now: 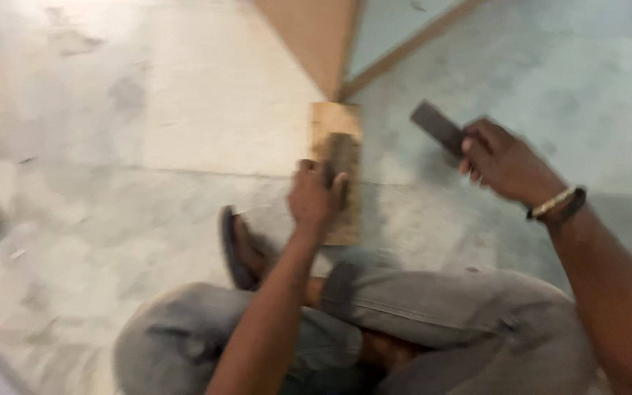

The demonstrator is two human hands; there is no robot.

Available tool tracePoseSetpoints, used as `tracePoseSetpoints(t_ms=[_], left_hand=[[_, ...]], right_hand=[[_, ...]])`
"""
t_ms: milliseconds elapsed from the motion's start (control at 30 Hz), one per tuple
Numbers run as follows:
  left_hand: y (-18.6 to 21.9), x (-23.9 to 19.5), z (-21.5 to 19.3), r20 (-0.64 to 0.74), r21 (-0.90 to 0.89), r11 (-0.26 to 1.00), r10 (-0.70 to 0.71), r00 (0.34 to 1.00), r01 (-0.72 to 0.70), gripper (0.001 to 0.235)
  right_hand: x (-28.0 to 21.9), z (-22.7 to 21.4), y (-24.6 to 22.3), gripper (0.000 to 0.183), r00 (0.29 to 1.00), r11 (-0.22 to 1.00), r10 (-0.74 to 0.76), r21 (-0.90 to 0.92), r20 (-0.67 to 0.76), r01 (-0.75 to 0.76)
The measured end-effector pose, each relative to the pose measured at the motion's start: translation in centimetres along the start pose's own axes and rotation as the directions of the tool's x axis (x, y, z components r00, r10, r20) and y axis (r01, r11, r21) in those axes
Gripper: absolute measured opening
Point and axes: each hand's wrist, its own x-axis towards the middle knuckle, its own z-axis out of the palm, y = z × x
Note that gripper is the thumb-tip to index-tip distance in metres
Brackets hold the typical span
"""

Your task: The person sits on the floor and uses a metal cup to pour a dark liquid onto a wooden board. They then rub a small, dark, rectangular object back and forth on the wetted surface of the board using a tool with a blue handle. The person repeatedly wets the board and continues the rubbing motion.

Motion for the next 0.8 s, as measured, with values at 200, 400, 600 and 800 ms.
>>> tracePoseSetpoints(t_ms=[200, 400, 600, 800], left_hand=[[1.9, -0.9, 0.9, 0.109, 0.154, 0.988, -0.012, 0.994, -0.005, 0.098], [1.4, -1.2, 1.5, 0.055, 0.116, 0.993, 0.006, 0.998, -0.012, 0.095], [0.4, -1.3, 2.1, 0.009, 0.078, 0.996, 0.033, 0.999, -0.033, 0.093], [1.6, -1.8, 1.7, -0.174, 0.094, 0.971, 0.235, 0.956, -0.221, 0.104]], right_hand=[[-2.0, -8.2, -0.3, 0.028, 0.961, 0.686, 0.184, -0.673, -0.209, -0.277], [3.9, -4.9, 2.3, 0.029, 0.979, 0.443, 0.176, -0.881, -0.099, -0.168], [8.8, -1.2, 6.2, 0.025, 0.986, 0.472, 0.144, -0.869, -0.088, -0.146], [7.0, -3.5, 4.1, 0.033, 0.971, 0.498, 0.226, -0.847, -0.080, -0.186]])
